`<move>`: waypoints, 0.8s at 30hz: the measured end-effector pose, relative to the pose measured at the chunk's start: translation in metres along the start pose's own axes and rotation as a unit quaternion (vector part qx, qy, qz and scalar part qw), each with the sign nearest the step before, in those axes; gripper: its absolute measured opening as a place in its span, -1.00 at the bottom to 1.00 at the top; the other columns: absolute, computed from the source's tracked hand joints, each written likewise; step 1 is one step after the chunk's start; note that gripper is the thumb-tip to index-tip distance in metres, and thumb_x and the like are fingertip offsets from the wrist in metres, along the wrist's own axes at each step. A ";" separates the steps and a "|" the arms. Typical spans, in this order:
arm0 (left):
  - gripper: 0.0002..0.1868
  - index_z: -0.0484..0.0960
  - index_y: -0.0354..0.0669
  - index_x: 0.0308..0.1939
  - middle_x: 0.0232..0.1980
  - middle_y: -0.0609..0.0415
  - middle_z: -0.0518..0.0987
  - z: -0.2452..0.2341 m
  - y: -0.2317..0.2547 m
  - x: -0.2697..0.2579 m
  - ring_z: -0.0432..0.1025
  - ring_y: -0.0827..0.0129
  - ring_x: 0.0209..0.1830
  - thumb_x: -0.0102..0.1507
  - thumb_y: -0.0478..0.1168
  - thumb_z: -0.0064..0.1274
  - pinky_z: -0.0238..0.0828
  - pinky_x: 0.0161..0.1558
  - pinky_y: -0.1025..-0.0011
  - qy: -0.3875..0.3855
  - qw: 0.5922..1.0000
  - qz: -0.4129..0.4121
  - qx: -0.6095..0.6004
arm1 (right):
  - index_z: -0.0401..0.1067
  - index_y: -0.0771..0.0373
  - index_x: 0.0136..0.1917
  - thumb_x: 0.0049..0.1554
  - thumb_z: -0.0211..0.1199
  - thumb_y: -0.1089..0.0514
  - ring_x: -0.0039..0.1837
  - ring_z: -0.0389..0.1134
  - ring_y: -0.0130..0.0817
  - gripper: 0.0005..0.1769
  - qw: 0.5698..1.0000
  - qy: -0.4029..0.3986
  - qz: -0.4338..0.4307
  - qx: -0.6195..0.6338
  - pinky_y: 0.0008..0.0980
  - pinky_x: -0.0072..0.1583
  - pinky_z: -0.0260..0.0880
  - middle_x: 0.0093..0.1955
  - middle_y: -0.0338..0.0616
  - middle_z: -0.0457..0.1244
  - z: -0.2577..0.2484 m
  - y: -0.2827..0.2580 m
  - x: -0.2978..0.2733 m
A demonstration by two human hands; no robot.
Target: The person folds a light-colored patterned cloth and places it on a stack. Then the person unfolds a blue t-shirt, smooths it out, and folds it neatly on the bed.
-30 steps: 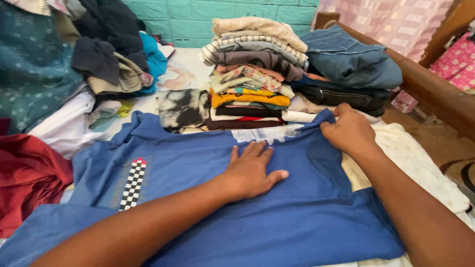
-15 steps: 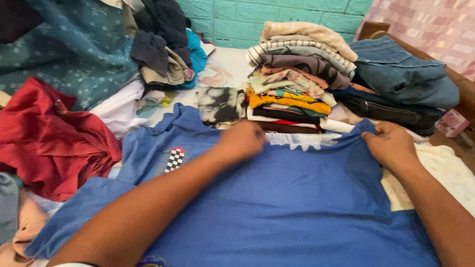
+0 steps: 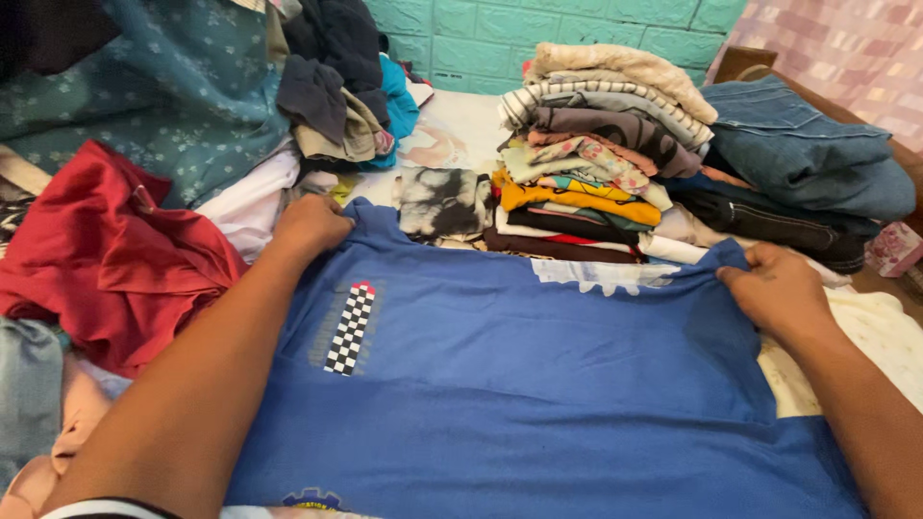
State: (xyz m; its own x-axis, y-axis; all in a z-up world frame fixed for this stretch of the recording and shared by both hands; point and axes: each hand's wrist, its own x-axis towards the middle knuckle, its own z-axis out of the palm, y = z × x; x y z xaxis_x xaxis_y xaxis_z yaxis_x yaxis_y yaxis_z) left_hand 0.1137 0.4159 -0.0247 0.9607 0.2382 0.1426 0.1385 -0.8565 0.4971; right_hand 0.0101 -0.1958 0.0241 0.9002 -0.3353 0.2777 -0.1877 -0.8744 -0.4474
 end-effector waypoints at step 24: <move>-0.37 0.52 -0.22 0.25 0.41 -0.22 0.34 0.021 0.053 -0.072 0.17 -0.17 0.40 0.25 0.14 0.01 0.04 0.26 -0.30 0.124 0.957 0.229 0.127 | 0.25 0.29 0.41 0.05 0.33 -0.06 0.39 0.26 0.03 -0.25 0.874 -0.163 -0.457 0.043 -0.13 0.34 0.27 0.39 0.15 0.21 0.027 -0.191 -0.120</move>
State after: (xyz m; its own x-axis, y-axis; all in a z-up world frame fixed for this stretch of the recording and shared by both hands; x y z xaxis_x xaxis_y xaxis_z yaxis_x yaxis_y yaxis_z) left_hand 0.0569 0.3440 -0.0263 0.8517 -0.1151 0.5112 -0.1999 -0.9732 0.1139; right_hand -0.0516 0.0210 0.0534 0.7256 0.6182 0.3024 0.6850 -0.6907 -0.2318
